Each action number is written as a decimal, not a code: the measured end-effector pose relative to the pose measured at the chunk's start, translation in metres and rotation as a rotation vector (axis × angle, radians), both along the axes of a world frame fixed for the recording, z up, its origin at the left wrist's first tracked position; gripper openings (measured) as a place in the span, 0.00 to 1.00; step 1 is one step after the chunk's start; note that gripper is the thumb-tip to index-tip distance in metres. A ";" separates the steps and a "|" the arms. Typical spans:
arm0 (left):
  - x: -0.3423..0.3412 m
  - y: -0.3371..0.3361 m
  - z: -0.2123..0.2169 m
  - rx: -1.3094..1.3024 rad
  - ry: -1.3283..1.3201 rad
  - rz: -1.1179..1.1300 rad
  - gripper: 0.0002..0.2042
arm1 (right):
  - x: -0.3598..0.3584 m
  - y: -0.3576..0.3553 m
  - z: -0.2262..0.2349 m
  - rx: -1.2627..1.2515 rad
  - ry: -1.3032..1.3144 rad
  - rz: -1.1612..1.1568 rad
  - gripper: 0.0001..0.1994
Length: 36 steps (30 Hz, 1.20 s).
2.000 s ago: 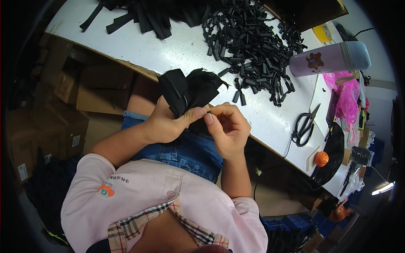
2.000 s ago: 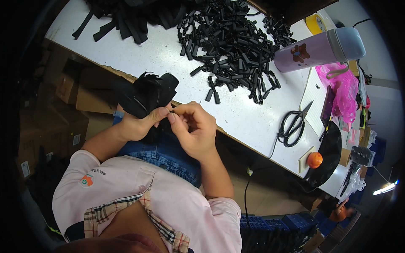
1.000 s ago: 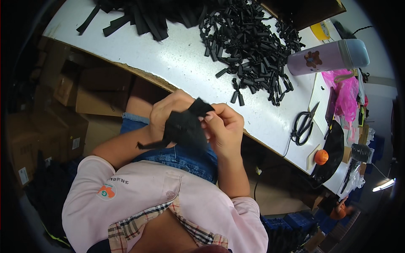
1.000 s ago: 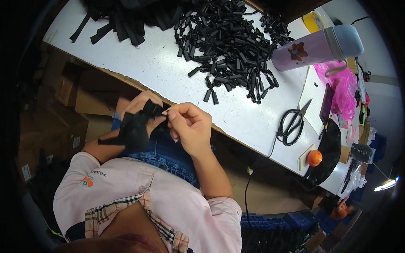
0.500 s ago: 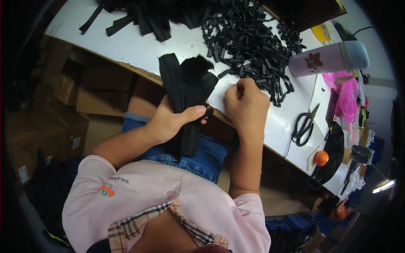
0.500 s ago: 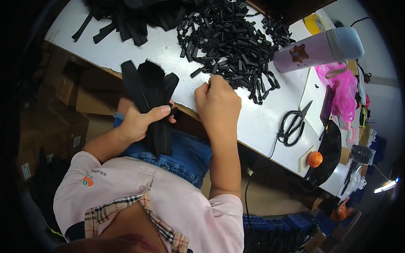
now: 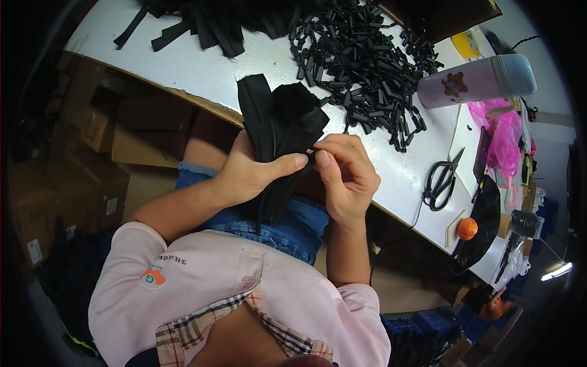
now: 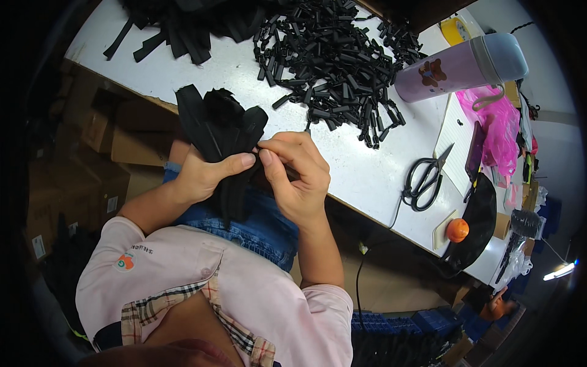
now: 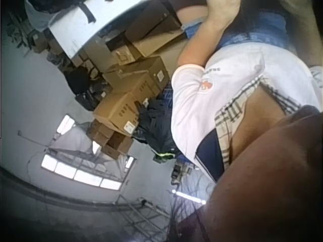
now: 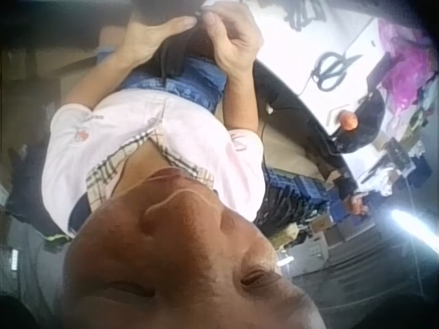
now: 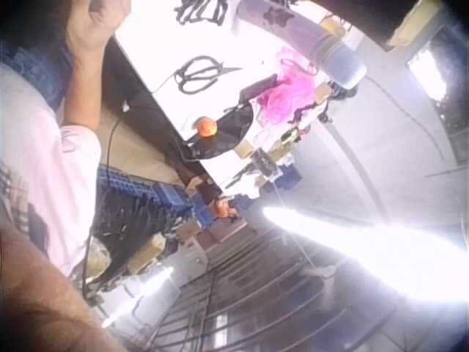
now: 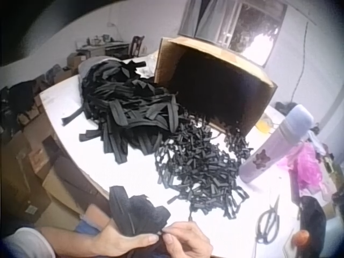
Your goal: Attaching small black plastic components to fabric strips at a workbench.
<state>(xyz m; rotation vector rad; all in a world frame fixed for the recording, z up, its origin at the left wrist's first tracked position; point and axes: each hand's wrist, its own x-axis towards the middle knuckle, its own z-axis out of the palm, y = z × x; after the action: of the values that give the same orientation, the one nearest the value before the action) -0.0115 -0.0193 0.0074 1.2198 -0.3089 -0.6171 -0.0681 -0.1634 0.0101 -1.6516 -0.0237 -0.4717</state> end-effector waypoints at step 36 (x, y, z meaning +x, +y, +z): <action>0.001 0.004 -0.003 -0.085 -0.093 0.021 0.13 | -0.002 0.011 0.001 0.828 0.373 0.193 0.03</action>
<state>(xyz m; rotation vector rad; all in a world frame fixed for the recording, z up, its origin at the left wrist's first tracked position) -0.0101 -0.0153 0.0046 1.1703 -0.3957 -0.5248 -0.0700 -0.1523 0.0108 -0.8835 0.2557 0.0032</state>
